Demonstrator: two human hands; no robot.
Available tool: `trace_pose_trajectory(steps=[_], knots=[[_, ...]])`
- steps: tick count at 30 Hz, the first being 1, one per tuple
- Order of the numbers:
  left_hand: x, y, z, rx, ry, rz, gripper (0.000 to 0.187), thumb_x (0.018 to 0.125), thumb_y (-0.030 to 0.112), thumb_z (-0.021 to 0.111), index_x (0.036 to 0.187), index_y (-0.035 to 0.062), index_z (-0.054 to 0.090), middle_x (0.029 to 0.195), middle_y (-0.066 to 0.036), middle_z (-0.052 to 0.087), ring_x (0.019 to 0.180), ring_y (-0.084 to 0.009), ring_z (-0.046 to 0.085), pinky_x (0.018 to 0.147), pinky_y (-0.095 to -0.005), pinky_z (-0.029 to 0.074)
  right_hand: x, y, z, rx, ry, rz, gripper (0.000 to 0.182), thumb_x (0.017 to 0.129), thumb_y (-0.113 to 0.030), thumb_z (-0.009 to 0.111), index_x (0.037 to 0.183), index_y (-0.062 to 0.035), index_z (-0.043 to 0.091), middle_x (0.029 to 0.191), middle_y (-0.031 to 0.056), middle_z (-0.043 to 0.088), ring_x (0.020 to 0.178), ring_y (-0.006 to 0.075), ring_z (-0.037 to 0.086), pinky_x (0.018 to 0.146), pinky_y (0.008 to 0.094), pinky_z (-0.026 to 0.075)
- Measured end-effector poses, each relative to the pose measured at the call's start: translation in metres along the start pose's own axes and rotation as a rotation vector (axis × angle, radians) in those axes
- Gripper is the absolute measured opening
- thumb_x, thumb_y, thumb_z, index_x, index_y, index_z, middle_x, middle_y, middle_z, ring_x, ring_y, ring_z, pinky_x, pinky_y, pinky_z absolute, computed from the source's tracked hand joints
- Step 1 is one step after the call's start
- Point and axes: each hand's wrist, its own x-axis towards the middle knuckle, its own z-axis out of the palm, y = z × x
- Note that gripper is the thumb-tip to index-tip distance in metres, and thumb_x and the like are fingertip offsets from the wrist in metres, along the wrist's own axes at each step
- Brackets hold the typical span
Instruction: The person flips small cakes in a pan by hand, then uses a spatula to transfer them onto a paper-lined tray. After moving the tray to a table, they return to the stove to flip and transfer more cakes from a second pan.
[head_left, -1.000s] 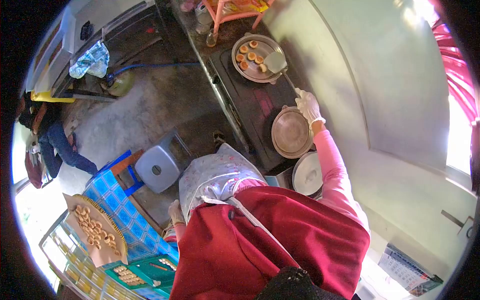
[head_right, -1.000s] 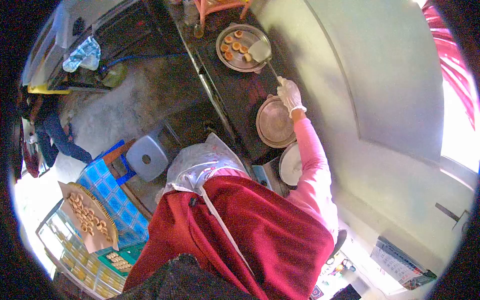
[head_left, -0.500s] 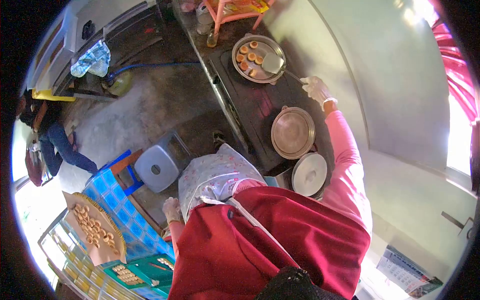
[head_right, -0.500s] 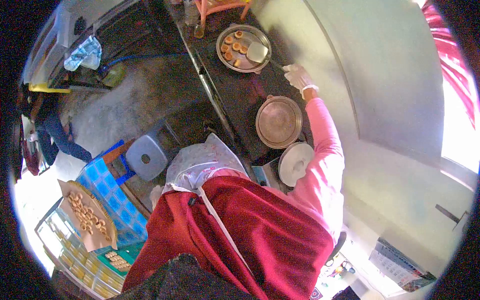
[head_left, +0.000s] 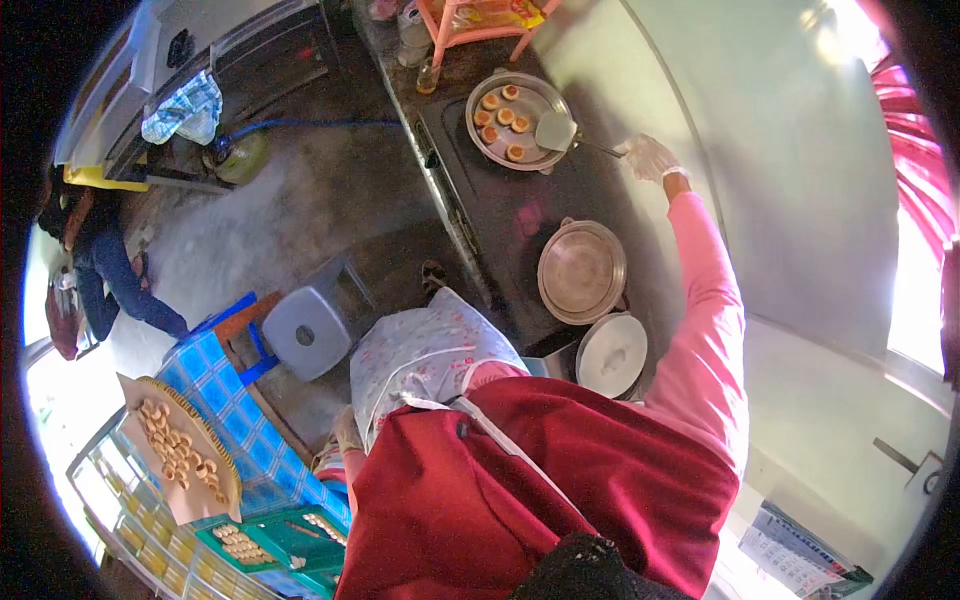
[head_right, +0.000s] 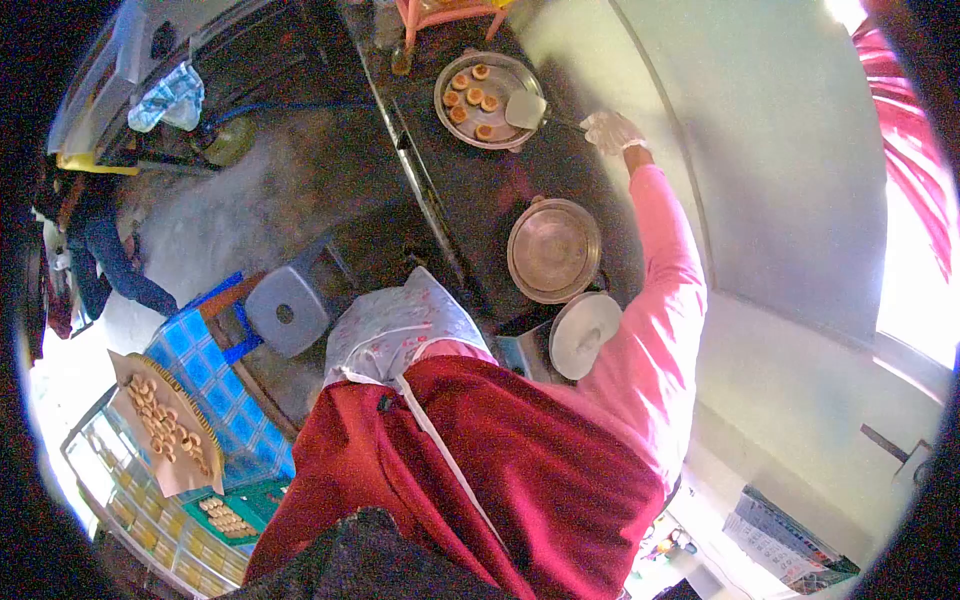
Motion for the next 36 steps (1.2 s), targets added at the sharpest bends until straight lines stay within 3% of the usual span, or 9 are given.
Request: trace_pose_trajectory(steps=[7, 11, 13, 17, 22, 26, 30, 34, 36], knots=[[-0.01, 0.003, -0.039, 0.124, 0.278, 0.156, 0.02, 0.084, 0.026, 0.055, 0.081, 0.0075, 0.061, 0.072, -0.014, 0.063, 0.065, -0.0305, 0.063, 0.056, -0.0425, 0.051, -0.006, -0.044, -0.031, 0.593, -0.209, 0.229, 0.043, 0.077, -0.015, 0.057, 0.118, -0.0025, 0.064, 0.057, 0.0035, 0.053, 0.046, 0.0092, 0.047, 0.04, 0.0266, 0.035], [-0.004, 0.002, -0.028, -0.669, 0.277, 0.002, 0.021, 0.086, 0.023, 0.053, 0.075, 0.0067, 0.057, 0.065, -0.008, 0.055, 0.063, -0.0222, 0.06, 0.054, -0.0376, 0.05, 0.029, -0.038, 0.004, 0.694, -0.105, 0.137, 0.042, 0.077, -0.018, 0.058, 0.116, -0.0031, 0.065, 0.057, 0.0031, 0.052, 0.048, 0.01, 0.048, 0.042, 0.0269, 0.037], [-0.023, 0.026, -0.072, -0.218, 0.124, -0.042, 0.02, 0.088, 0.022, 0.052, 0.074, 0.0073, 0.056, 0.065, -0.007, 0.053, 0.066, -0.0208, 0.06, 0.055, -0.0364, 0.05, 0.047, -0.035, 0.019, 0.681, -0.088, 0.105, 0.041, 0.078, -0.018, 0.058, 0.115, -0.0034, 0.066, 0.058, 0.0043, 0.053, 0.049, 0.0105, 0.049, 0.044, 0.0268, 0.038], [-0.007, 0.0, -0.003, -1.268, 0.336, -0.04, 0.019, 0.087, 0.021, 0.055, 0.073, 0.0077, 0.057, 0.067, -0.005, 0.055, 0.067, -0.02, 0.06, 0.056, -0.0369, 0.049, 0.052, -0.052, 0.017, 0.469, 0.043, -0.08, 0.039, 0.079, -0.021, 0.058, 0.113, -0.0037, 0.066, 0.065, 0.0076, 0.058, 0.052, 0.0111, 0.052, 0.046, 0.0271, 0.04], [-0.024, 0.008, -0.024, -0.032, 0.311, 0.044, 0.016, 0.084, 0.02, 0.061, 0.075, 0.0063, 0.059, 0.07, -0.003, 0.058, 0.068, -0.0183, 0.059, 0.054, -0.0357, 0.046, 0.082, -0.038, 0.054, 0.602, 0.108, -0.108, 0.038, 0.081, -0.025, 0.059, 0.112, -0.0049, 0.067, 0.069, 0.0078, 0.06, 0.052, 0.0112, 0.05, 0.046, 0.0268, 0.04], [-0.028, 0.008, -0.013, -1.052, 0.25, -0.166, 0.015, 0.086, 0.02, 0.058, 0.077, 0.0085, 0.06, 0.073, -0.004, 0.06, 0.066, -0.0185, 0.058, 0.052, -0.0346, 0.044, 0.062, -0.069, 0.056, 0.74, 0.123, -0.007, 0.039, 0.084, -0.024, 0.061, 0.118, -0.0065, 0.065, 0.066, 0.0047, 0.058, 0.049, 0.0096, 0.044, 0.043, 0.0256, 0.036], [-0.028, 0.002, 0.001, -1.289, 0.269, -0.218, 0.013, 0.086, 0.022, 0.058, 0.081, 0.0107, 0.061, 0.081, -0.005, 0.063, 0.066, -0.0184, 0.058, 0.049, -0.0347, 0.042, 0.028, -0.111, 0.051, 1.049, 0.158, 0.218, 0.041, 0.083, -0.023, 0.062, 0.12, -0.0051, 0.063, 0.064, 0.0023, 0.057, 0.048, 0.008, 0.044, 0.042, 0.0242, 0.033], [-0.025, -0.01, -0.009, -0.345, 0.123, -0.018, 0.014, 0.085, 0.025, 0.06, 0.089, 0.012, 0.059, 0.085, -0.004, 0.062, 0.068, -0.0194, 0.06, 0.049, -0.035, 0.044, 0.014, -0.102, 0.063, 1.043, 0.259, 0.305, 0.035, 0.083, -0.021, 0.062, 0.114, -0.0043, 0.067, 0.065, 0.0031, 0.058, 0.05, 0.008, 0.047, 0.045, 0.0239, 0.036], [-0.024, -0.012, 0.006, -1.104, 0.166, -0.184, 0.013, 0.085, 0.023, 0.061, 0.092, 0.0128, 0.058, 0.082, -0.004, 0.061, 0.068, -0.0199, 0.06, 0.05, -0.0343, 0.046, -0.001, -0.098, 0.055, 0.945, 0.299, 0.211, 0.035, 0.083, -0.02, 0.062, 0.114, -0.0026, 0.066, 0.068, 0.0035, 0.06, 0.053, 0.0083, 0.05, 0.048, 0.0243, 0.039]])
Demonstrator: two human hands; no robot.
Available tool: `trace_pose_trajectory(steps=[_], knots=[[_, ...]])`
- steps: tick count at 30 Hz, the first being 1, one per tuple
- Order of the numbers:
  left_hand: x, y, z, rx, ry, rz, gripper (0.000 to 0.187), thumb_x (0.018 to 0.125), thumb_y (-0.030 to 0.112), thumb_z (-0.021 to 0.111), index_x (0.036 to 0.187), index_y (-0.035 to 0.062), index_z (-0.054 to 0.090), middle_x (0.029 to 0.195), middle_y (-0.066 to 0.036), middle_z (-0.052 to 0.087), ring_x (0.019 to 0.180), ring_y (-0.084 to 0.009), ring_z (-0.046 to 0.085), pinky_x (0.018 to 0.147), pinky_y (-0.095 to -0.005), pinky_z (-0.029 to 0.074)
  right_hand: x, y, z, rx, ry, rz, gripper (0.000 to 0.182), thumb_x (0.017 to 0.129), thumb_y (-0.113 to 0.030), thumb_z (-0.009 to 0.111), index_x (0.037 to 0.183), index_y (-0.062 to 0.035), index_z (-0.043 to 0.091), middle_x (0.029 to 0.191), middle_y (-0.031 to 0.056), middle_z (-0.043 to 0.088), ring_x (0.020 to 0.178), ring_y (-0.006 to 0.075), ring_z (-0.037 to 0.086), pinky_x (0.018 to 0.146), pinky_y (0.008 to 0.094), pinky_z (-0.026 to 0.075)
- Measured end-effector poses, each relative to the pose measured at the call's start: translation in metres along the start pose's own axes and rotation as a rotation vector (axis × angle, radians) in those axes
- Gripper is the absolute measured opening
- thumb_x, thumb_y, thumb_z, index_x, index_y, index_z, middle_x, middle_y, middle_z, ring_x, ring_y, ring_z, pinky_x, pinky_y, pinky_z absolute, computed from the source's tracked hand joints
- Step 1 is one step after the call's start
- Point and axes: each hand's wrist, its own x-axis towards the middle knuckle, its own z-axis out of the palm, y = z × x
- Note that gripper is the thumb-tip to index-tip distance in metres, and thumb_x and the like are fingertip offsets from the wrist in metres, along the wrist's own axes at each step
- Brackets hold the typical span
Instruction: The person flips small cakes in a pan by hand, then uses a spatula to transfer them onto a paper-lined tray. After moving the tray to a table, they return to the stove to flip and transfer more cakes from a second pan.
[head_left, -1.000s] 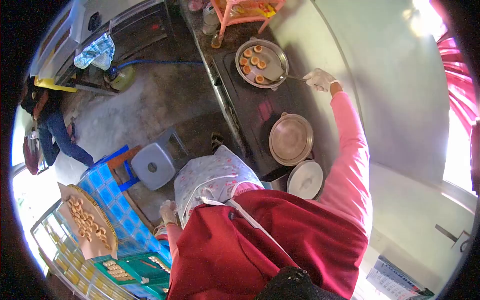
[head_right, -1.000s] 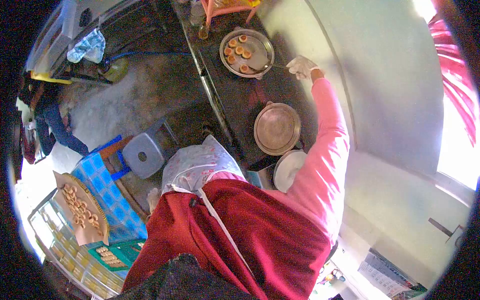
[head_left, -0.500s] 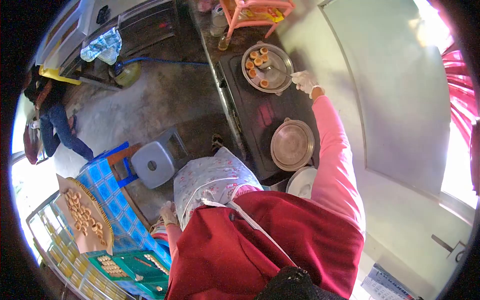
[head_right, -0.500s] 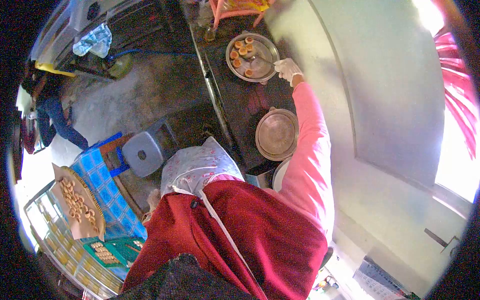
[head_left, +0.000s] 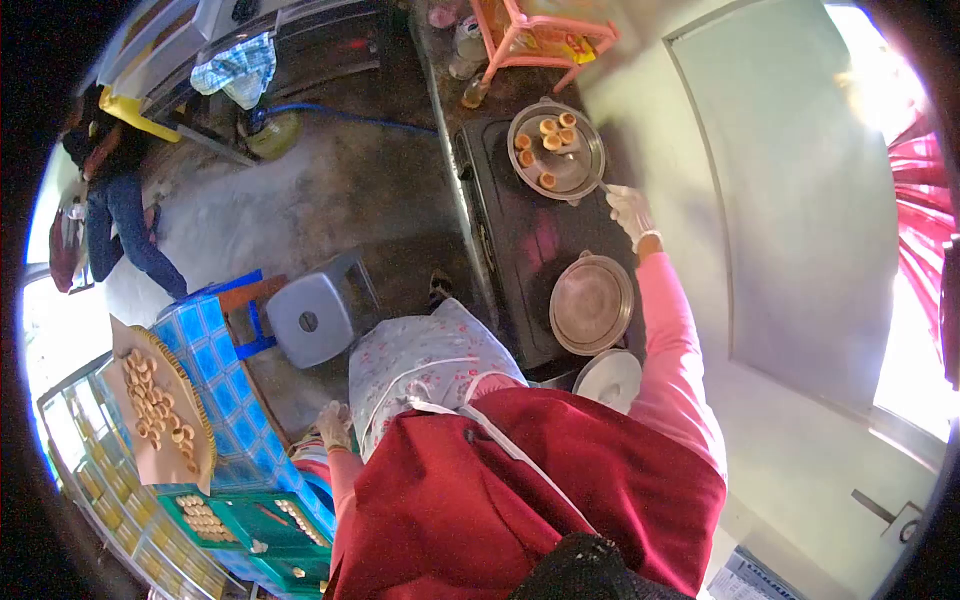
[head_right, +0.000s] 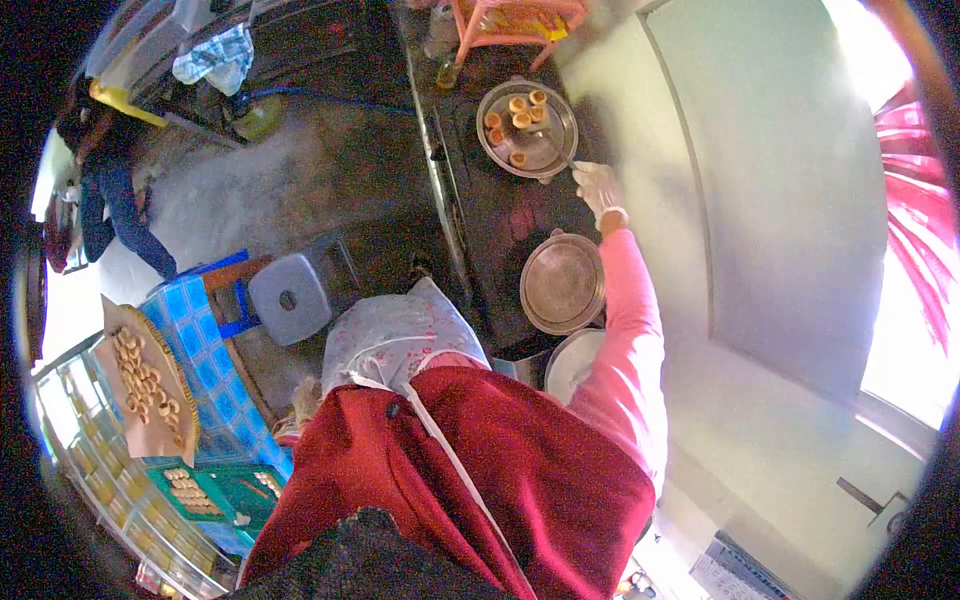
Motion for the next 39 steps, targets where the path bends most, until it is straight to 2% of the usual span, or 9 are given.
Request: trace_pose_trajectory(steps=[9, 13, 14, 17, 23, 26, 29, 31, 39], knots=[[-0.002, -0.007, 0.007, -0.838, 0.147, -0.282, 0.012, 0.085, 0.023, 0.057, 0.08, 0.013, 0.054, 0.065, -0.002, 0.054, 0.057, -0.0165, 0.057, 0.044, -0.032, 0.046, -0.075, -0.106, -0.05, -0.852, -0.1, -0.648, 0.036, 0.087, -0.02, 0.052, 0.122, -0.0163, 0.063, 0.063, 0.0157, 0.055, 0.051, 0.0218, 0.051, 0.05, 0.0346, 0.043], [0.009, -0.029, 0.01, -0.48, 0.155, -0.011, 0.015, 0.082, 0.021, 0.055, 0.072, 0.0112, 0.057, 0.06, -0.004, 0.054, 0.051, -0.0189, 0.055, 0.045, -0.0332, 0.044, -0.133, -0.196, -0.01, -0.977, -0.228, -0.713, 0.031, 0.088, -0.017, 0.058, 0.117, -0.01, 0.065, 0.082, 0.0163, 0.068, 0.058, 0.0173, 0.06, 0.052, 0.0321, 0.046], [0.008, -0.029, 0.007, -0.331, 0.172, 0.032, 0.015, 0.082, 0.021, 0.055, 0.071, 0.0106, 0.057, 0.06, -0.005, 0.054, 0.05, -0.0199, 0.054, 0.045, -0.0339, 0.043, -0.163, -0.239, 0.015, -0.844, -0.26, -0.349, 0.033, 0.089, -0.013, 0.059, 0.122, -0.0105, 0.063, 0.072, 0.0103, 0.063, 0.053, 0.0072, 0.05, 0.047, 0.0264, 0.041], [0.002, -0.043, -0.009, 0.684, 0.255, 0.208, 0.015, 0.076, 0.021, 0.063, 0.068, 0.0091, 0.067, 0.066, -0.012, 0.065, 0.059, -0.0292, 0.065, 0.051, -0.0403, 0.05, -0.171, -0.278, 0.068, -0.446, -0.513, -0.357, 0.035, 0.09, -0.012, 0.058, 0.125, -0.0092, 0.061, 0.066, -0.0018, 0.054, 0.052, 0.004, 0.042, 0.045, 0.0215, 0.036], [-0.028, -0.095, -0.03, 0.565, 0.273, 0.146, 0.016, 0.07, 0.021, 0.061, 0.061, 0.0087, 0.065, 0.063, -0.011, 0.064, 0.056, -0.0253, 0.064, 0.048, -0.039, 0.048, -0.249, -0.384, 0.219, -0.406, -0.837, -0.523, 0.036, 0.091, -0.014, 0.062, 0.126, -0.0048, 0.059, 0.068, -0.0086, 0.046, 0.051, 0.0008, 0.04, 0.045, 0.017, 0.032], [-0.02, -0.136, -0.02, 0.062, 0.236, -0.166, 0.011, 0.07, 0.021, 0.068, 0.066, 0.0113, 0.07, 0.071, -0.014, 0.068, 0.068, -0.0289, 0.069, 0.055, -0.0404, 0.054, -0.293, -0.433, 0.31, -0.449, -1.049, -0.627, 0.035, 0.09, -0.015, 0.061, 0.124, -0.0041, 0.06, 0.068, -0.0089, 0.046, 0.051, 0.0006, 0.039, 0.044, 0.0165, 0.031], [-0.072, -0.111, -0.037, -0.895, 0.35, -0.276, 0.012, 0.071, 0.018, 0.066, 0.062, 0.0096, 0.067, 0.065, -0.011, 0.067, 0.061, -0.0248, 0.067, 0.054, -0.0376, 0.053, -0.322, -0.469, 0.403, -0.525, -1.261, -0.912, 0.035, 0.089, -0.014, 0.061, 0.123, -0.002, 0.061, 0.075, -0.0059, 0.055, 0.051, 0.0025, 0.042, 0.045, 0.017, 0.035], [-0.042, -0.177, 0.005, -0.332, 0.514, 0.02, 0.015, 0.073, 0.016, 0.061, 0.06, 0.0078, 0.062, 0.06, -0.008, 0.062, 0.055, -0.0204, 0.063, 0.05, -0.0356, 0.047, -0.336, -0.485, 0.47, -0.525, -1.393, -1.116, 0.034, 0.086, -0.019, 0.061, 0.115, 0.0, 0.064, 0.076, -0.0017, 0.059, 0.055, 0.0052, 0.045, 0.049, 0.021, 0.04], [-0.089, -0.196, 0.066, -0.473, 0.581, -0.2, 0.011, 0.071, 0.021, 0.064, 0.064, 0.0128, 0.066, 0.069, -0.01, 0.066, 0.063, -0.0274, 0.065, 0.051, -0.0397, 0.048, -0.434, -0.537, 0.723, -0.775, -1.099, -2.503, 0.036, 0.071, -0.016, 0.067, 0.106, -0.0069, 0.066, 0.096, 0.0116, 0.067, 0.074, 0.028, 0.063, 0.069, 0.0358, 0.053]])
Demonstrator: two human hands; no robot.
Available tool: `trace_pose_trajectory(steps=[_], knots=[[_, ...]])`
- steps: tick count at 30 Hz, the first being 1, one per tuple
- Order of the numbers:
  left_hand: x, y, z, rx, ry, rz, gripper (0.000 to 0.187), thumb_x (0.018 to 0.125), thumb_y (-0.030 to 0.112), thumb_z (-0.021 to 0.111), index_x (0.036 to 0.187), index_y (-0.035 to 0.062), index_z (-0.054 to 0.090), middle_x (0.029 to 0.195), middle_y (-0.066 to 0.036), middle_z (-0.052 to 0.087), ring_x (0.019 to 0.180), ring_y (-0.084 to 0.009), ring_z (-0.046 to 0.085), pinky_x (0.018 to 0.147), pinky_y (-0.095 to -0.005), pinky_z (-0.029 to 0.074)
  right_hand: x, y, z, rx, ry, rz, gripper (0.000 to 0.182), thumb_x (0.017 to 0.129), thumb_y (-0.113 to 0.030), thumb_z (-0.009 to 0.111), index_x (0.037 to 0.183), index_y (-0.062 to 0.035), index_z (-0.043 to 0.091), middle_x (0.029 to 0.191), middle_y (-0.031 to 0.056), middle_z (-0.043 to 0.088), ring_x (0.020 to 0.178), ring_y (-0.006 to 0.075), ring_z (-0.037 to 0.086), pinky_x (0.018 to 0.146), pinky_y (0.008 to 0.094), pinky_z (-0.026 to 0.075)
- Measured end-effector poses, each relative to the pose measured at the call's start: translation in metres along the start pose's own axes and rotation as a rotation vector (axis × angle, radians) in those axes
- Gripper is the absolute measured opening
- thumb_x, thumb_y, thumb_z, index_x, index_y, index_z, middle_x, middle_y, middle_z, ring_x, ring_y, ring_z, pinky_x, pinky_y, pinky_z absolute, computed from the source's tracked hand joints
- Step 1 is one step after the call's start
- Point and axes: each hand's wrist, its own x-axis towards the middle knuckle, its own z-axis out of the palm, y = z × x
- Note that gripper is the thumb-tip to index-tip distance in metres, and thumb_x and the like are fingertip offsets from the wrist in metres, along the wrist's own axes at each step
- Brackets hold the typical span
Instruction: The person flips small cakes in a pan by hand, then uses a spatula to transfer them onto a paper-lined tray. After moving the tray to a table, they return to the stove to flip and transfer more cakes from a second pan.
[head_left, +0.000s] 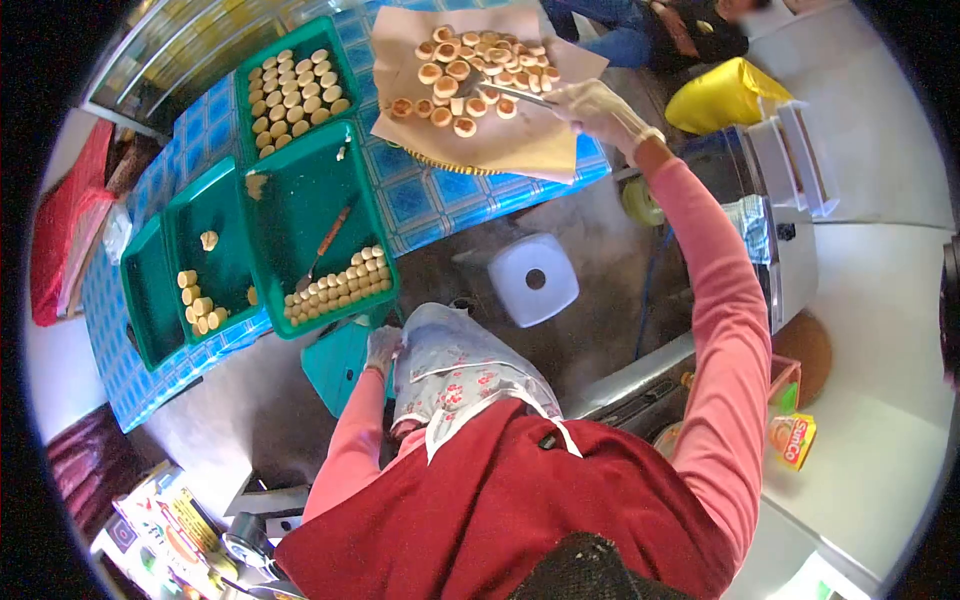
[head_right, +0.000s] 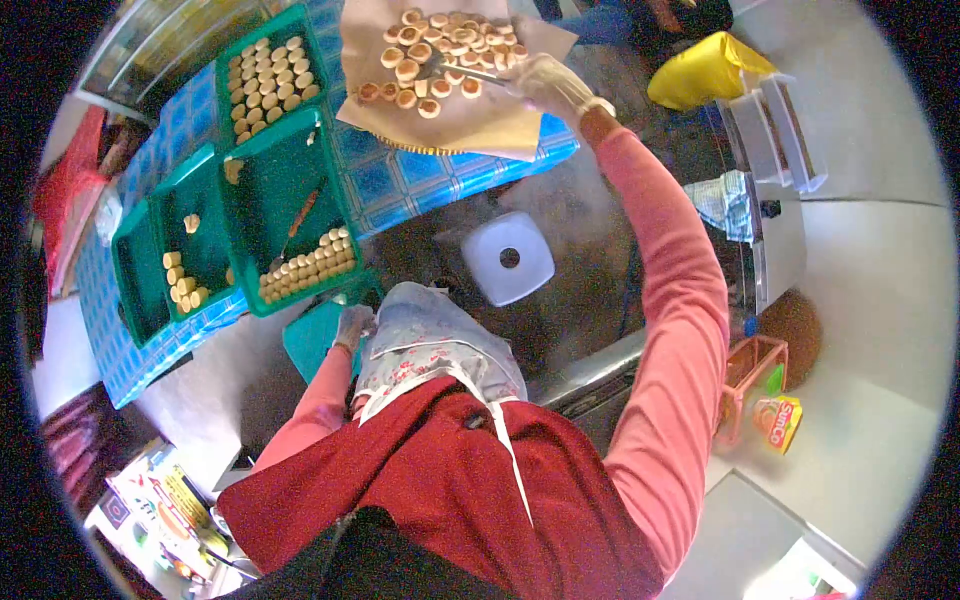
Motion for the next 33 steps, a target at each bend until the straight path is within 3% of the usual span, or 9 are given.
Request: trace_pose_trajectory(steps=[4, 5, 8, 9, 10, 15, 24, 31, 33], knots=[[-0.021, -0.017, 0.01, 0.65, -0.111, -0.079, 0.008, 0.069, 0.024, 0.068, 0.065, 0.0165, 0.07, 0.071, -0.01, 0.068, 0.068, -0.0271, 0.069, 0.054, -0.0386, 0.054, 0.07, 0.001, -0.01, -0.339, -0.132, -0.168, 0.027, 0.079, -0.021, 0.062, 0.102, -0.0074, 0.065, 0.098, 0.0117, 0.066, 0.083, 0.029, 0.064, 0.077, 0.0377, 0.051], [-0.04, 0.007, -0.012, 0.62, -0.095, -0.049, 0.017, 0.078, 0.016, 0.055, 0.061, 0.0163, 0.058, 0.057, -0.003, 0.055, 0.048, -0.0172, 0.053, 0.042, -0.0341, 0.04, 0.082, 0.001, -0.008, -0.34, -0.108, -0.126, 0.024, 0.08, -0.022, 0.061, 0.099, -0.0072, 0.065, 0.096, 0.0114, 0.066, 0.084, 0.0287, 0.064, 0.077, 0.0379, 0.051], [-0.061, -0.007, -0.008, 0.074, -0.134, -0.174, 0.016, 0.079, 0.017, 0.054, 0.062, 0.0159, 0.056, 0.054, -0.004, 0.049, 0.047, -0.0186, 0.052, 0.041, -0.0341, 0.04, 0.106, 0.013, 0.019, -0.125, 0.205, 0.297, 0.016, 0.078, -0.019, 0.06, 0.081, -0.0048, 0.066, 0.082, 0.0091, 0.066, 0.082, 0.0274, 0.064, 0.069, 0.0377, 0.051], [-0.052, -0.059, 0.025, -0.008, -0.031, -0.158, 0.015, 0.079, 0.02, 0.055, 0.064, 0.0165, 0.057, 0.056, -0.004, 0.052, 0.05, -0.0198, 0.054, 0.042, -0.0349, 0.041, 0.111, -0.012, -0.025, -0.152, -0.132, 0.355, 0.018, 0.081, -0.019, 0.056, 0.083, -0.0046, 0.065, 0.086, 0.0118, 0.067, 0.083, 0.0282, 0.065, 0.07, 0.0381, 0.052], [-0.049, -0.071, 0.034, -0.087, 0.07, -0.132, 0.014, 0.079, 0.022, 0.056, 0.066, 0.0172, 0.058, 0.058, -0.005, 0.054, 0.052, -0.021, 0.056, 0.042, -0.0357, 0.042, 0.11, -0.002, -0.023, -0.224, -0.054, 0.261, 0.016, 0.081, -0.018, 0.056, 0.083, -0.0048, 0.065, 0.085, 0.0124, 0.067, 0.082, 0.0287, 0.065, 0.07, 0.0381, 0.052], [-0.058, -0.021, 0.015, 0.655, -0.154, -0.095, 0.008, 0.075, 0.023, 0.062, 0.07, 0.0192, 0.066, 0.07, -0.004, 0.066, 0.068, -0.0229, 0.067, 0.05, -0.0379, 0.049, 0.068, -0.004, -0.053, -0.387, 0.096, 0.188, 0.014, 0.081, -0.013, 0.054, 0.087, -0.0059, 0.063, 0.084, 0.0145, 0.068, 0.082, 0.0317, 0.066, 0.07, 0.0399, 0.052], [0.005, 0.015, -0.014, 0.825, -0.18, 0.114, 0.012, 0.07, 0.022, 0.066, 0.063, 0.0129, 0.068, 0.068, -0.01, 0.067, 0.07, -0.0284, 0.069, 0.058, -0.0409, 0.055, 0.001, -0.066, -0.041, -0.307, 0.148, 0.427, 0.011, 0.08, -0.019, 0.055, 0.079, -0.0096, 0.061, 0.076, 0.0099, 0.065, 0.076, 0.0298, 0.065, 0.064, 0.0414, 0.051], [0.012, 0.041, -0.026, 0.828, -0.112, 0.095, 0.011, 0.068, 0.024, 0.066, 0.058, 0.0189, 0.068, 0.065, -0.007, 0.068, 0.063, -0.0233, 0.068, 0.05, -0.0375, 0.051, -0.035, -0.072, -0.039, -0.076, 0.313, 0.168, 0.019, 0.077, -0.012, 0.056, 0.096, -0.0084, 0.058, 0.084, 0.005, 0.058, 0.082, 0.0205, 0.059, 0.073, 0.0317, 0.049], [0.004, 0.03, -0.023, 0.772, -0.157, 0.084, 0.011, 0.068, 0.024, 0.066, 0.058, 0.0196, 0.067, 0.064, -0.005, 0.067, 0.062, -0.022, 0.068, 0.049, -0.038, 0.05, -0.049, -0.08, -0.052, -0.561, 0.195, 0.118, 0.02, 0.081, -0.012, 0.057, 0.101, -0.0055, 0.058, 0.088, 0.0047, 0.056, 0.087, 0.0158, 0.057, 0.078, 0.0266, 0.048]])
